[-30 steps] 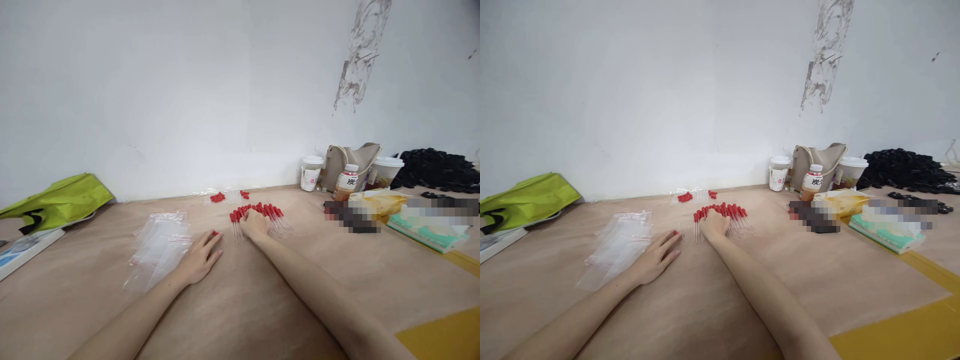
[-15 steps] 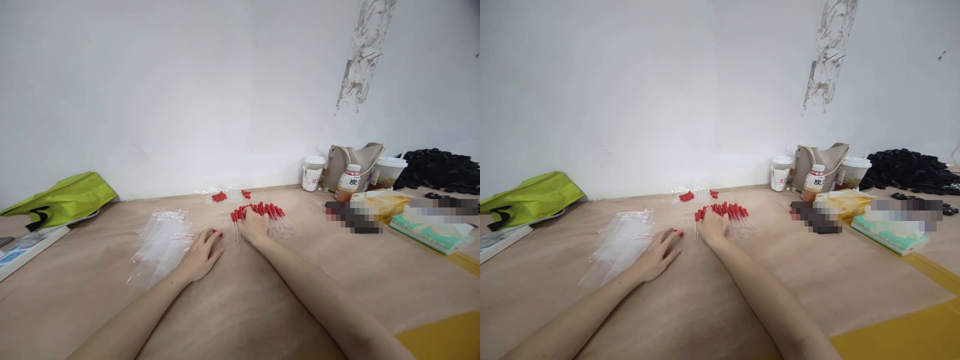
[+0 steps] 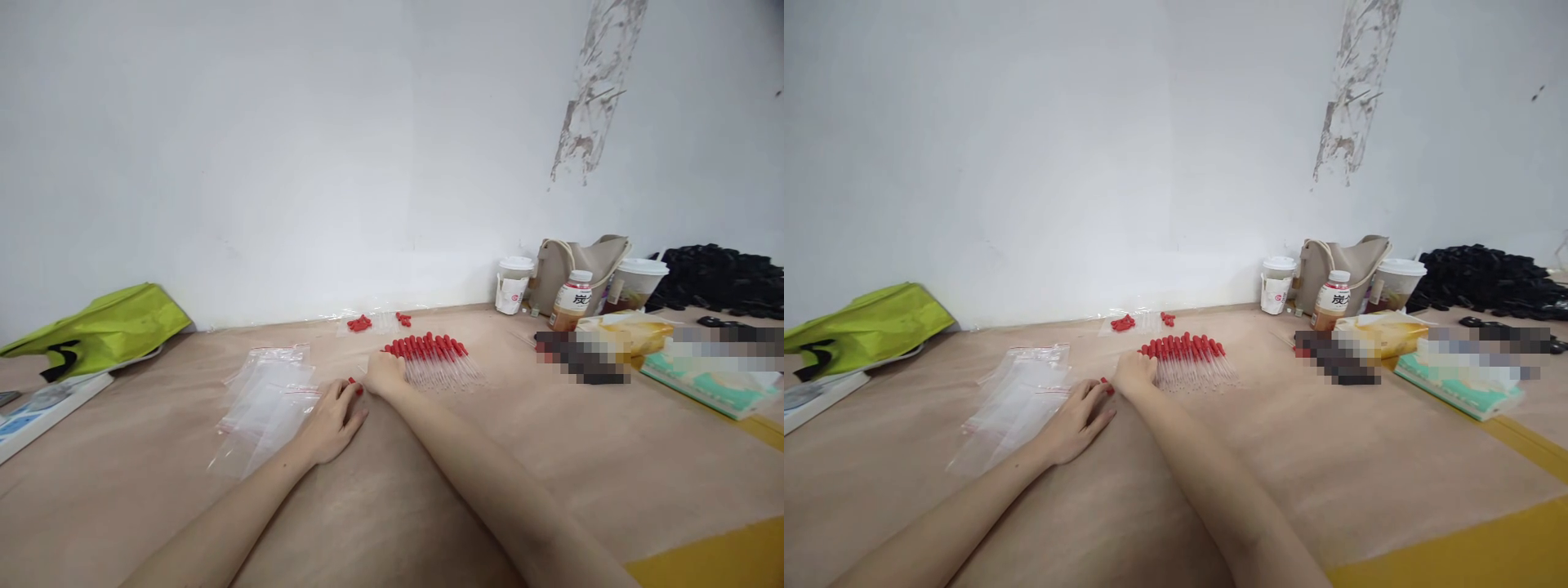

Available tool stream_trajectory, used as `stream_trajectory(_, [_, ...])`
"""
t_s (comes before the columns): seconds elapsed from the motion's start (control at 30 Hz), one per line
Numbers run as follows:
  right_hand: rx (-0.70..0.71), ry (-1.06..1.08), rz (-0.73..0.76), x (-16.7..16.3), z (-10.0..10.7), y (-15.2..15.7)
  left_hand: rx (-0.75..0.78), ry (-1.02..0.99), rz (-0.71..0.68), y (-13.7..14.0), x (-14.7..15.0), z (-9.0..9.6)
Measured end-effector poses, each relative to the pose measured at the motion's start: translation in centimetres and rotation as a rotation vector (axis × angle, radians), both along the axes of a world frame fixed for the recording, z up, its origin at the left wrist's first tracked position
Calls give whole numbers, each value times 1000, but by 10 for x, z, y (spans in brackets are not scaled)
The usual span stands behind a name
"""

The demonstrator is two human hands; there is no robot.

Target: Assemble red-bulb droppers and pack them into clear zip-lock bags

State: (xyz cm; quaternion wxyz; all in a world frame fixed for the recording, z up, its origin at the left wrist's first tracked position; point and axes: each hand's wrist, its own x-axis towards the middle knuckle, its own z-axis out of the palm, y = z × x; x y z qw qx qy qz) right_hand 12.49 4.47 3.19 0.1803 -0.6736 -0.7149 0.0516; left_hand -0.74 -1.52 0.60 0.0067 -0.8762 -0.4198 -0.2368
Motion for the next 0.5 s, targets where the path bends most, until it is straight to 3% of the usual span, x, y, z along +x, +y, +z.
stream_trajectory(0.13, [13, -33, 33, -5, 5, -11, 38, -40, 42, 2, -1, -3])
stream_trajectory(0.23, [70, -56, 52, 10, 9, -28, 30, -57, 8, 3, -1, -4])
stream_trajectory(0.37, [283, -117, 116, 60, 3, -54, -49, -56, -29, 2, -2, -1])
stream_trajectory(0.5, [513, -123, 203, 112, -20, -75, -76, -52, -43, 1, -2, 3])
